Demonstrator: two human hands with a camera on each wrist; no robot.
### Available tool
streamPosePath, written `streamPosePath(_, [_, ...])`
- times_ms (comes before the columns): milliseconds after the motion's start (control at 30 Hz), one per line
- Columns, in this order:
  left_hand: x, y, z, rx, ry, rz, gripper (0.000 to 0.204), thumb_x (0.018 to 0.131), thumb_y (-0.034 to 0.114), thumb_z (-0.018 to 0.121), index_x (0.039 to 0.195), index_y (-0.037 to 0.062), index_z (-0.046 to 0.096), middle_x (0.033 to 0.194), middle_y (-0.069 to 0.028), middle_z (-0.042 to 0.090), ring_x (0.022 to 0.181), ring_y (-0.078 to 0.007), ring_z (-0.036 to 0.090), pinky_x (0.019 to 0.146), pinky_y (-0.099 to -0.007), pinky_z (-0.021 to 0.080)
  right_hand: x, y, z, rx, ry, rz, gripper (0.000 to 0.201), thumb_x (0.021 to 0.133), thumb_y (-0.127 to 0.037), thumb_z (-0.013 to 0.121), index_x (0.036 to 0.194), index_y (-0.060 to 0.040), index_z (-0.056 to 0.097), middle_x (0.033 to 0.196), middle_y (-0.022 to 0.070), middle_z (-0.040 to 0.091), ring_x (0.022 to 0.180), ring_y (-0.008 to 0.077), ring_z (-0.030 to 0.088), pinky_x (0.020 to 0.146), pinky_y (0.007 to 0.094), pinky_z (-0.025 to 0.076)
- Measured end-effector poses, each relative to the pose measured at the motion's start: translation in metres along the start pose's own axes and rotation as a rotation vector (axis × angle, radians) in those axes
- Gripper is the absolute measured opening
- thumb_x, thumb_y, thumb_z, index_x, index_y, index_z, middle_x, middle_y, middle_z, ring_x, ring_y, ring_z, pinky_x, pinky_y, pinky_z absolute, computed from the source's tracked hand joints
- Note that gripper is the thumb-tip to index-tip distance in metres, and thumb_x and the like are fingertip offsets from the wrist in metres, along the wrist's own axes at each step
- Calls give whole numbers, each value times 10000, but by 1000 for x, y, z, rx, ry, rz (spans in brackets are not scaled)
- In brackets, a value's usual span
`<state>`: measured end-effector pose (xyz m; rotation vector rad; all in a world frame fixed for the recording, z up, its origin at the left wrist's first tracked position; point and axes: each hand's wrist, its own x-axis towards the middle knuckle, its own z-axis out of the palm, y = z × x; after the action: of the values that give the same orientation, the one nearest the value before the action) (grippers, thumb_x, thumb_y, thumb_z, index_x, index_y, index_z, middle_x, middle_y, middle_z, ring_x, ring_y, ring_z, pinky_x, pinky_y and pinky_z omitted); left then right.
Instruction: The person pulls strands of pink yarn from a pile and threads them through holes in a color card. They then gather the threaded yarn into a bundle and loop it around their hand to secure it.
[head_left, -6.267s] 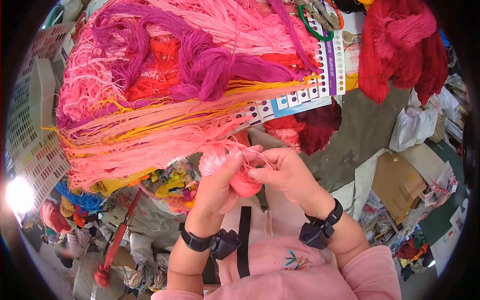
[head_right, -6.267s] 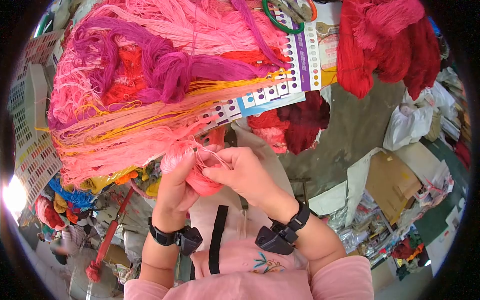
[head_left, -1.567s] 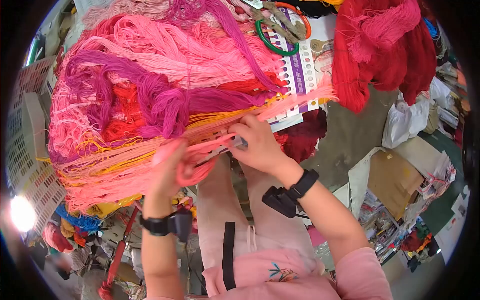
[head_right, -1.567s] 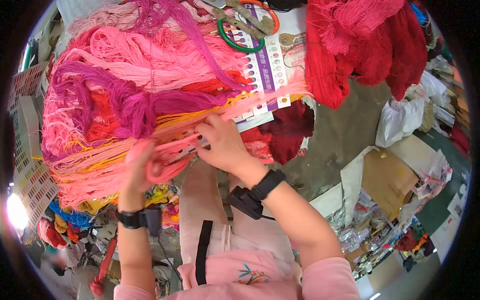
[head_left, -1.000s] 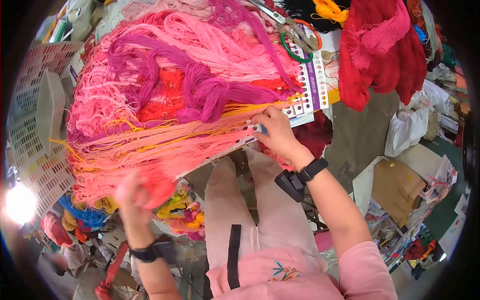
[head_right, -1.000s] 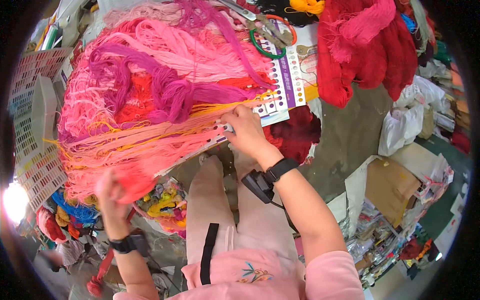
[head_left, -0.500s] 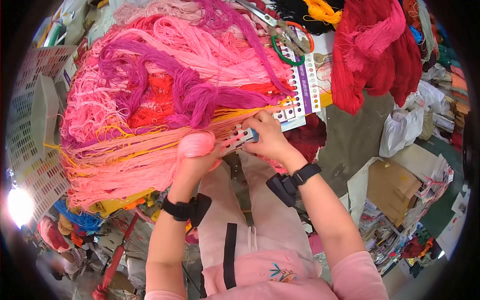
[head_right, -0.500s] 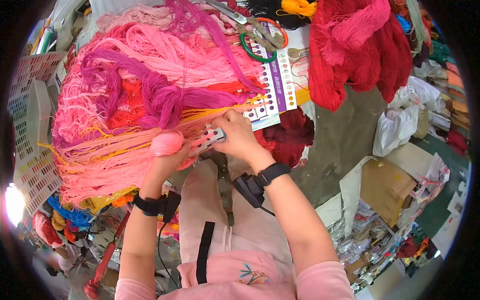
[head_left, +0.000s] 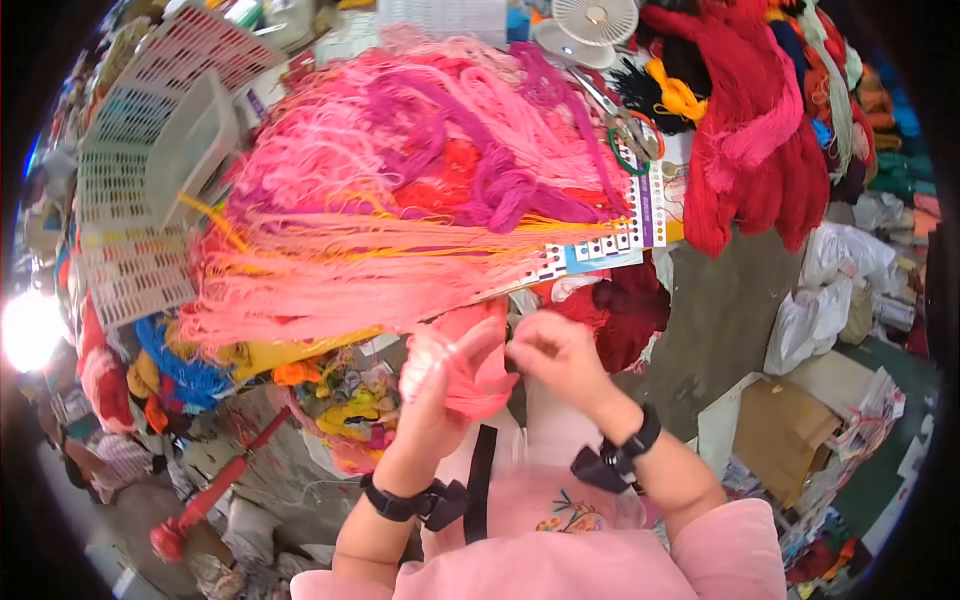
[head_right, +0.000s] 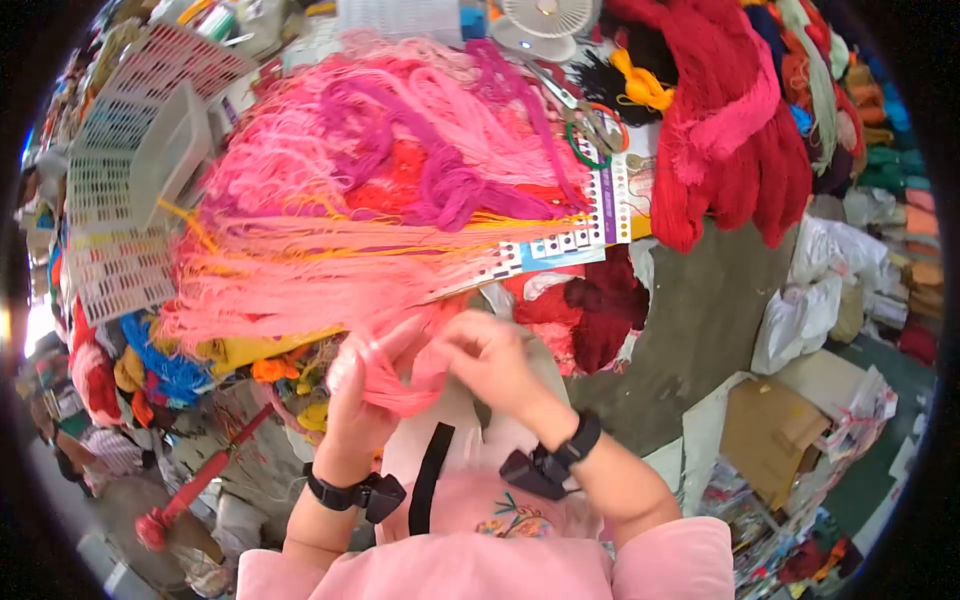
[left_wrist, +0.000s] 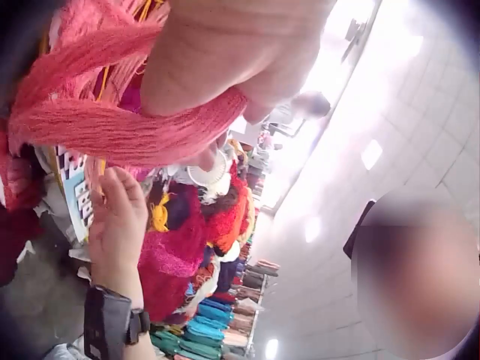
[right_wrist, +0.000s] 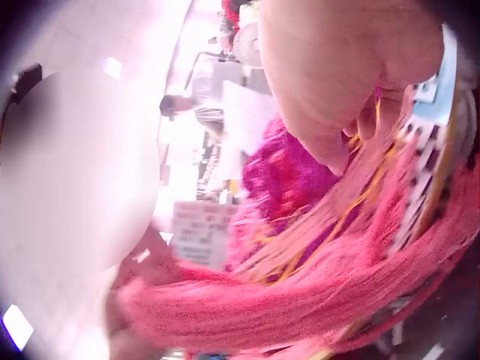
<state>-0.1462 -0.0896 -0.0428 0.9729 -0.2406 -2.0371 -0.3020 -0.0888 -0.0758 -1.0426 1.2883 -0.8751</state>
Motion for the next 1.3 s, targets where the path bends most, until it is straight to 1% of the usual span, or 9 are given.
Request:
streamPosePath(33, [-14,3,-3,54,-118,20,488,846,354,364,1193,14,321,1239,-134,323,1136,-190,320,860,-302,349,-15,-37,26,439,-139,252,58,732,-39,563,709,9,539,656,0,503,541,43,450,469,196,363])
streamPosePath(133, [-36,13,-4,154,-263,81,571,848,400,318,1255,12,219,1284,-117,268,1171,-201,290,930,-322,280,-27,-54,43,462,-181,356,75,749,-58,547,720,6,573,551,-14,496,476,34,441,418,169,322])
streamPosePath(267, [-64,25,-13,-232,-303,68,485,853,316,360,1200,-19,319,1235,-142,337,1106,-198,375,878,-308,336,-45,-68,57,509,-225,276,84,752,-71,545,726,-3,587,546,1,510,460,41,445,407,174,327])
streamPosePath(333, [-76,28,-18,249,-202,92,377,842,227,416,1119,-30,420,1182,-155,399,1003,-199,467,816,-313,391,-56,-78,67,395,-229,284,62,731,-23,553,749,21,592,554,47,526,449,83,465,412,197,361])
streamPosePath(367, [-80,31,-18,116,-182,37,301,822,166,460,1044,-37,481,1144,-159,439,923,-189,511,774,-321,414,-60,-80,72,480,-231,281,65,733,-20,546,749,21,594,556,54,534,441,91,468,412,198,363])
streamPosePath(467, [-90,34,-31,-113,-279,-32,301,825,174,452,1041,-34,484,1134,-168,447,968,-207,491,797,-328,401,-70,-97,82,547,-223,328,79,734,-25,541,761,20,600,596,59,542,461,94,470,414,198,361])
streamPosePath(667, [-110,47,-37,-168,-363,44,279,834,160,427,1030,-27,494,1143,-169,438,1067,-232,425,874,-344,353,-86,-109,103,565,-236,243,81,728,-41,555,774,8,602,744,48,565,497,58,442,438,180,357])
streamPosePath(967, [-132,67,-38,-142,-350,115,266,822,138,463,1027,-29,496,1103,-152,474,1007,-208,471,854,-325,378,-96,-120,128,607,-155,181,85,717,-29,563,781,15,598,682,34,552,493,55,433,437,174,332])
streamPosePath(1300, [-144,67,-56,-187,-306,109,246,811,103,481,1022,-25,490,1058,-127,505,950,-181,501,822,-311,403,-99,-125,145,540,-266,202,78,730,-47,561,791,-1,570,628,-2,512,516,46,410,461,176,317])
